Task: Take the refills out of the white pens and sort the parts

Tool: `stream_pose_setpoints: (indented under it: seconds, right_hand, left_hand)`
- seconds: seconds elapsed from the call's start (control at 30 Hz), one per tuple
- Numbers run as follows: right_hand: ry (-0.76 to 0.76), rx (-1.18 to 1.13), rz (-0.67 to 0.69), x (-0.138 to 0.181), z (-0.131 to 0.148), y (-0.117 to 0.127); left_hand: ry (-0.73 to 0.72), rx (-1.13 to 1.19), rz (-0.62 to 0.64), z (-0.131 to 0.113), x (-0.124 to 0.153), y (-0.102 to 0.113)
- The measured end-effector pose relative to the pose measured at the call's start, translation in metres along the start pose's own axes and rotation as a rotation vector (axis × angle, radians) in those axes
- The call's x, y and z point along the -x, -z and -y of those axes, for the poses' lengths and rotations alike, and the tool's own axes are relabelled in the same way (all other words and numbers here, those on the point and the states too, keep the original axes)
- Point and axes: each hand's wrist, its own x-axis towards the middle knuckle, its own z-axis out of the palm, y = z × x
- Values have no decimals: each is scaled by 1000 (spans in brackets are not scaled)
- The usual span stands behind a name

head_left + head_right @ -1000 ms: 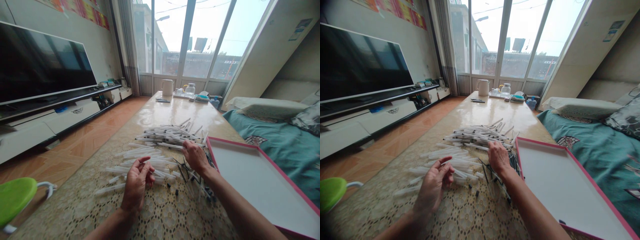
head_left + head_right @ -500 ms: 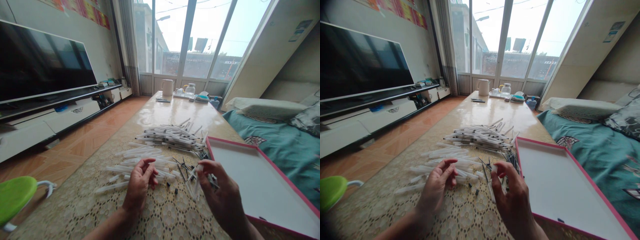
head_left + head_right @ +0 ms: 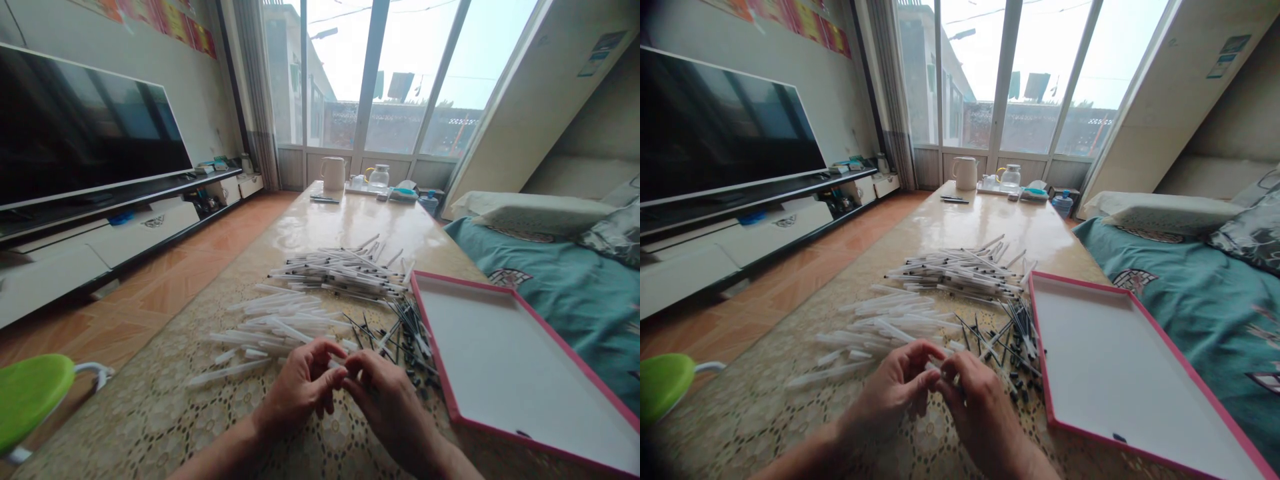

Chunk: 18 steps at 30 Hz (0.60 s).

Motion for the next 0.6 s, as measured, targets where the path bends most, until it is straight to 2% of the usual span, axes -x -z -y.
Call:
stream_pose_setpoints:
  seconds: [0.1,0.2,0.33,0.4,0.5,0.6]
  right_hand:
    - [-78,-53,74,-1,0,4]
    - [-181,-142,217,0,-5,12]
    - [-303,-375,450,2,-10,21]
    - [-320,-429,523,3,-12,21]
    - [-239,-291,479,4,-13,18]
    - [-128,0,370,5,-15,12]
  left_hand:
    - [-38,-10,-35,0,-1,2]
    - [-55,-3,-42,0,-3,6]
    - [-21,-28,69,2,-2,6]
    - [12,-44,124,3,-1,4]
    - [38,-54,126,5,0,1]
    - [59,-17,49,6,-1,0]
